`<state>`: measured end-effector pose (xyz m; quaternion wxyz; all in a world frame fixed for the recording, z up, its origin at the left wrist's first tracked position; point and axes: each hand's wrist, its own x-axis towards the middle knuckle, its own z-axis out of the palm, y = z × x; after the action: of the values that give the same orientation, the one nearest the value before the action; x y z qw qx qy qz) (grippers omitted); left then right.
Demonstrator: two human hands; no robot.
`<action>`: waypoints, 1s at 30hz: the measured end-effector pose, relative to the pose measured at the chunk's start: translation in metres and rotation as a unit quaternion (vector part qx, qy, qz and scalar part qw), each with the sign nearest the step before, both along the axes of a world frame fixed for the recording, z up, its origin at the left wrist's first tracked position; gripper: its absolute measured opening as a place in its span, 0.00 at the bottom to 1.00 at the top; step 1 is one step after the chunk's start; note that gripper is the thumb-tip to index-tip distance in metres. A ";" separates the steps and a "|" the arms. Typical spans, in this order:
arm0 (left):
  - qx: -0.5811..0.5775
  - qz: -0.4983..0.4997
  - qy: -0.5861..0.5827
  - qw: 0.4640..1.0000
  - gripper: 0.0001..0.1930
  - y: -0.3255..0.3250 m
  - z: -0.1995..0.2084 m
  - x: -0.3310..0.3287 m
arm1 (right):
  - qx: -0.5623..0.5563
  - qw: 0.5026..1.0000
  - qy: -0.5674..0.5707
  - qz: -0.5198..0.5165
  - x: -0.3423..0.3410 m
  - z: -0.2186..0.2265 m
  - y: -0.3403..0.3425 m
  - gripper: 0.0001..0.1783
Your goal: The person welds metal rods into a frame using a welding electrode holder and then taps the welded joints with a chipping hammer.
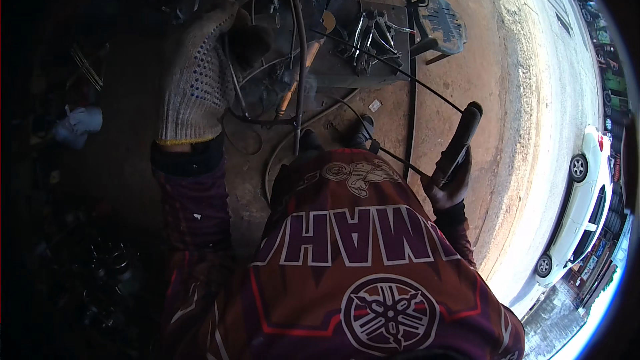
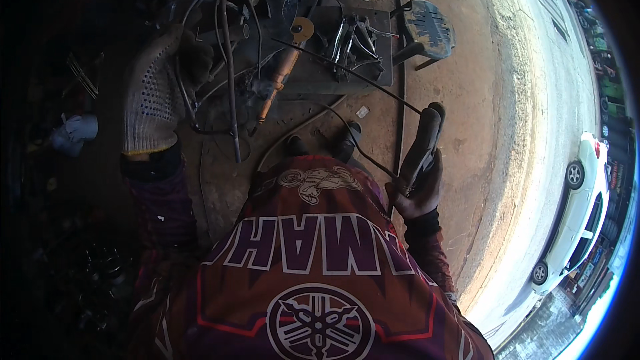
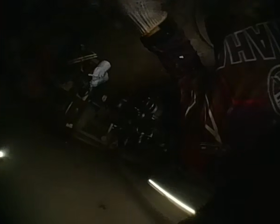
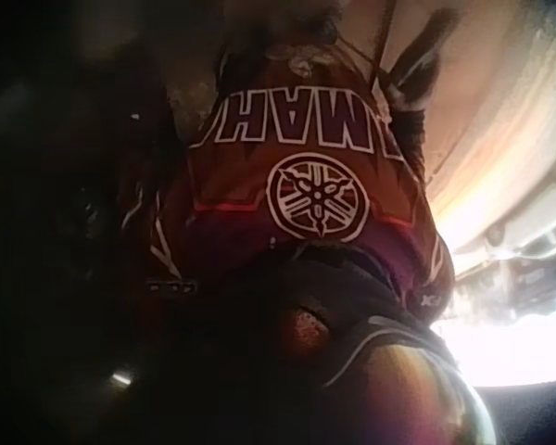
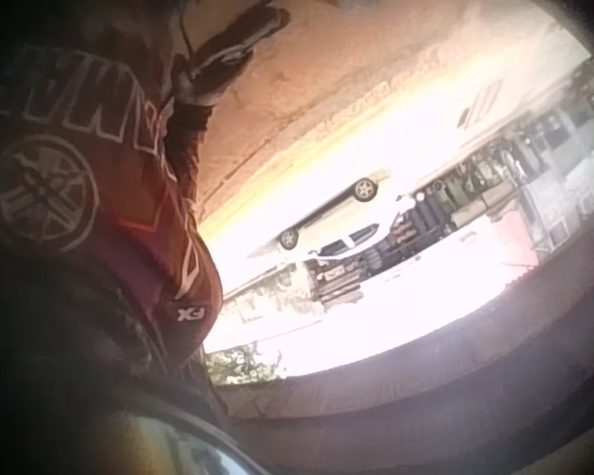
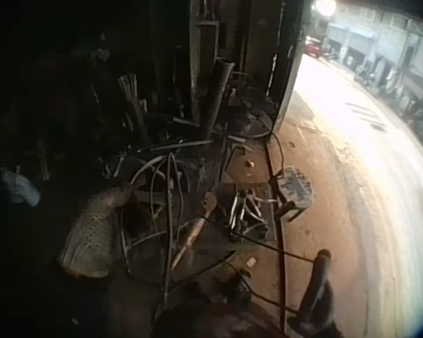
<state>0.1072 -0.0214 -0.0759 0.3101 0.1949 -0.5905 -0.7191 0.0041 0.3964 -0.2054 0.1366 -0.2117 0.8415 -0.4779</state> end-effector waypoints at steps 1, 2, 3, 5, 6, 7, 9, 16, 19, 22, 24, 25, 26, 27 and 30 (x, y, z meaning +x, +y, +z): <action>0.064 -0.034 -0.053 0.996 0.21 -0.013 0.001 0.000 | -0.013 1.000 0.000 0.004 0.000 0.000 -0.001 0.64; 0.128 -0.067 -0.106 0.984 0.20 -0.020 0.003 0.001 | -0.017 1.000 -0.001 0.006 -0.001 0.000 -0.002 0.64; 0.126 -0.068 -0.106 0.984 0.20 -0.017 0.004 -0.001 | -0.011 1.000 0.007 0.012 -0.002 0.000 -0.003 0.63; 0.200 -0.013 -0.111 0.974 0.17 -0.006 0.005 -0.007 | -0.007 1.000 0.015 0.018 -0.003 0.001 -0.008 0.63; 0.197 -0.012 -0.111 0.974 0.17 -0.002 0.007 -0.009 | -0.031 0.999 0.008 0.023 -0.003 0.002 -0.011 0.63; 0.231 -0.012 -0.102 0.968 0.16 0.002 0.009 -0.011 | -0.055 0.998 0.000 0.029 -0.003 0.003 -0.013 0.62; 0.262 -0.012 -0.093 0.961 0.14 0.003 0.012 -0.011 | -0.053 0.998 0.000 0.037 -0.004 0.007 -0.015 0.62; 0.160 -0.042 -0.183 0.969 0.13 -0.021 0.023 0.007 | -0.051 0.999 0.001 0.015 -0.011 -0.001 -0.005 0.61; 0.178 -0.036 -0.175 0.968 0.14 -0.035 0.015 0.015 | -0.077 0.997 -0.018 0.001 -0.012 -0.007 -0.001 0.61; 0.133 -0.038 -0.163 0.977 0.15 -0.026 -0.002 0.014 | -0.080 0.996 -0.027 0.003 -0.017 -0.011 0.008 0.61; 0.066 -0.019 -0.142 0.987 0.15 -0.026 0.010 0.013 | -0.075 0.997 -0.022 -0.007 -0.015 -0.013 0.007 0.61; 0.076 0.006 -0.169 0.983 0.15 -0.026 0.014 0.013 | -0.064 0.998 -0.014 -0.012 -0.014 -0.014 0.008 0.61; 0.088 0.030 -0.195 0.976 0.14 -0.026 0.017 0.014 | -0.064 0.998 -0.015 -0.010 -0.014 -0.014 0.007 0.61; 0.088 0.030 -0.195 0.976 0.14 -0.027 0.015 0.014 | -0.076 0.997 -0.014 -0.007 -0.015 -0.014 0.006 0.61; 0.124 -0.008 -0.114 0.986 0.13 -0.039 0.002 0.024 | -0.071 0.997 -0.008 0.000 -0.019 -0.014 0.005 0.62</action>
<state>0.1309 -0.0608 -0.0738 0.2090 0.3079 -0.5294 -0.7624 -0.0148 0.4017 -0.2192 0.1280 -0.2174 0.8045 -0.5378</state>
